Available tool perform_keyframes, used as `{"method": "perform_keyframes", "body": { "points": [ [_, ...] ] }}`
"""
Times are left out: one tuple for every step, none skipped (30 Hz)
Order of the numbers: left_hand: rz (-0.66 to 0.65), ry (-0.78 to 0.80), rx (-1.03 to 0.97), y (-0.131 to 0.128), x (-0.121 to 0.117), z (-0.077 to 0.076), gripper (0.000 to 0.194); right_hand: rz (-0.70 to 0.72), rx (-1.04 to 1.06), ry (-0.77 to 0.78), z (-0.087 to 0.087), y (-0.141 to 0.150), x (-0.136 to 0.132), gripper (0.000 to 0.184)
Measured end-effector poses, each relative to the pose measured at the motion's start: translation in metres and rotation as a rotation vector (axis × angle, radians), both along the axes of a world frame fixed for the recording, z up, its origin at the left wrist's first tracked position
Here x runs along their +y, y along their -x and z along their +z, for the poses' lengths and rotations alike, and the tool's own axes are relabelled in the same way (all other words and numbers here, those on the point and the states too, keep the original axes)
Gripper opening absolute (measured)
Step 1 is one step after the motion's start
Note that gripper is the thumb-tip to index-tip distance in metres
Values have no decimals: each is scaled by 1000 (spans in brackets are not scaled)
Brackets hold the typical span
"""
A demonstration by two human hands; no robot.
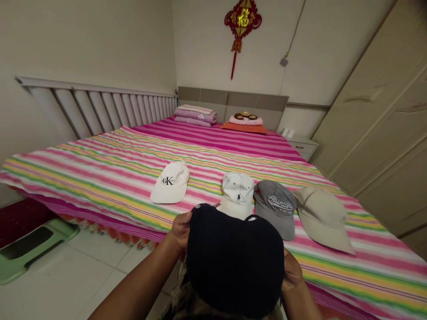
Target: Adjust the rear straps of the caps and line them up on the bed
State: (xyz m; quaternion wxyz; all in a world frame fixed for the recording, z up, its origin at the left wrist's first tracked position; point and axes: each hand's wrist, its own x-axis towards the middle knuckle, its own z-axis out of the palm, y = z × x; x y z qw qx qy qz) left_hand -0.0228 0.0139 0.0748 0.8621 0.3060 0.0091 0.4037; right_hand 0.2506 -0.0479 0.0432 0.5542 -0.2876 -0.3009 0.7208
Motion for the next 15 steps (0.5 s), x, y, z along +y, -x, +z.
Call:
{"method": "perform_keyframes", "body": {
  "points": [
    [3,-25,-12,-1,0,3,21,-15,-9,1,-3,-3,-1,38],
    [12,-51,-20,-2,0,5,22,-22,-21,1,-5,-5,-2,37],
    [18,-74,-19,-4,0,7,23,-26,-33,-1,-5,-7,-3,36],
    [22,-92,-6,-5,0,9,24,-30,-44,-3,-5,-9,-4,36],
    [25,-103,16,-6,0,10,25,-37,-49,-6,-5,-10,-5,36],
    [23,-107,45,-6,0,11,26,-45,-50,-9,-4,-11,-5,36],
    [19,-106,75,-7,1,11,27,-53,-50,-9,-3,-11,-6,34],
    [14,-106,99,-7,1,11,28,-65,-47,-12,-1,-12,-7,33],
    [10,-107,117,-7,1,11,28,-78,-43,-15,-1,-12,-8,32],
    [4,-111,129,-7,1,11,27,-87,-38,-19,0,-13,-9,30],
    [1,-116,137,-8,1,11,26,-92,-31,-23,0,-14,-11,29],
    [9,-119,147,-8,0,11,27,-91,-27,-25,0,-15,-13,29],
    [37,-114,159,-10,-1,12,28,-87,-26,-23,-1,-16,-15,30],
    [71,-102,178,-11,-2,13,29,-78,-30,-16,-1,-18,-17,30],
    [109,-86,203,-13,-3,15,30,-68,-41,-4,-1,-20,-19,31]
  ]
}}
